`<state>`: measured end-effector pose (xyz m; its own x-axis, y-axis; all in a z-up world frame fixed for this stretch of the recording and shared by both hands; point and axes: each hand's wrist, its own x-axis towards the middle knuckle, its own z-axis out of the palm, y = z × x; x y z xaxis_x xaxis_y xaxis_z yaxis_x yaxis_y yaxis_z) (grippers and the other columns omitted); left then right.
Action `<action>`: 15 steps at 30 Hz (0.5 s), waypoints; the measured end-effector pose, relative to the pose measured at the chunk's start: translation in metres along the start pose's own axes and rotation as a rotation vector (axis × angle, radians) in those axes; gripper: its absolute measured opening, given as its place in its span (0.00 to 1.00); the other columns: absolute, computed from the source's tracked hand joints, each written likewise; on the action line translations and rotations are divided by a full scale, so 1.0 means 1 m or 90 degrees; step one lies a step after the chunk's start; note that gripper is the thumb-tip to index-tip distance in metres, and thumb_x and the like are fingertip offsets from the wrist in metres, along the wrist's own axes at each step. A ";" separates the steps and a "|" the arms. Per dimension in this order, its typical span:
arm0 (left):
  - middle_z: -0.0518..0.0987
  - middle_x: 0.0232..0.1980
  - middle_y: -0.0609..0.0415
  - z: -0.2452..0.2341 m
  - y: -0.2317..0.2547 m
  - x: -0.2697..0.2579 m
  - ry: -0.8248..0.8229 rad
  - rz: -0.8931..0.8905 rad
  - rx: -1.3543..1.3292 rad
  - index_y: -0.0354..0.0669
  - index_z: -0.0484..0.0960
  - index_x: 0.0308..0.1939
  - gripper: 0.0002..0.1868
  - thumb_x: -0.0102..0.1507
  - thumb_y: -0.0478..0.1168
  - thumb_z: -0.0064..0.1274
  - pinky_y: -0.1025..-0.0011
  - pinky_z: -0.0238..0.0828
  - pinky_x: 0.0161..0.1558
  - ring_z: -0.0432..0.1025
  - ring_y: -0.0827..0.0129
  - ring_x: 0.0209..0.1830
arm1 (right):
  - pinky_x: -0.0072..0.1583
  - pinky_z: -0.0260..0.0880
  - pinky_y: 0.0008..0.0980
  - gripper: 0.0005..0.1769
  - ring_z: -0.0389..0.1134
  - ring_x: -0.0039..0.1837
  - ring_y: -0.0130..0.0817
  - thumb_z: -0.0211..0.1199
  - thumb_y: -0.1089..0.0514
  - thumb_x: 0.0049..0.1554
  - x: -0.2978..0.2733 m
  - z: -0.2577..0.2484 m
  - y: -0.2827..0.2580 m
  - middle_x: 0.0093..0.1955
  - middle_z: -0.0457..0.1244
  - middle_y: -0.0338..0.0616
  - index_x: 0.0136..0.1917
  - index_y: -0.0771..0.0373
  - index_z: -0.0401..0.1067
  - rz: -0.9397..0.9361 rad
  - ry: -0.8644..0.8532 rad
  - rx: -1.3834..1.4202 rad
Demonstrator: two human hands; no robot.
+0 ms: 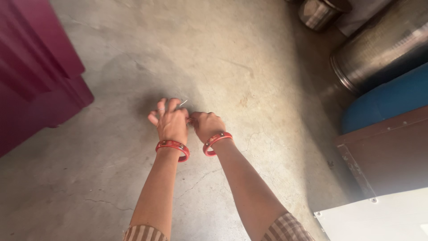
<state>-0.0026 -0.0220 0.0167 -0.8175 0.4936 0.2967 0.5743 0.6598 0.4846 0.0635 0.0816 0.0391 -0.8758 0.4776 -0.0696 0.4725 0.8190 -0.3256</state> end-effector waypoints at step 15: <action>0.72 0.59 0.57 -0.173 0.013 -0.009 0.108 0.207 0.409 0.47 0.86 0.43 0.13 0.55 0.37 0.57 0.49 0.48 0.65 0.57 0.64 0.71 | 0.49 0.71 0.50 0.09 0.71 0.45 0.53 0.57 0.56 0.61 -0.046 -0.096 -0.103 0.40 0.70 0.53 0.50 0.56 0.77 -0.168 0.196 -0.060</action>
<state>0.0049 -0.1162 0.1623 -0.5675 0.6608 0.4913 0.6580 0.7226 -0.2118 0.0641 0.0058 0.1665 -0.9045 0.3081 0.2948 0.2549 0.9449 -0.2053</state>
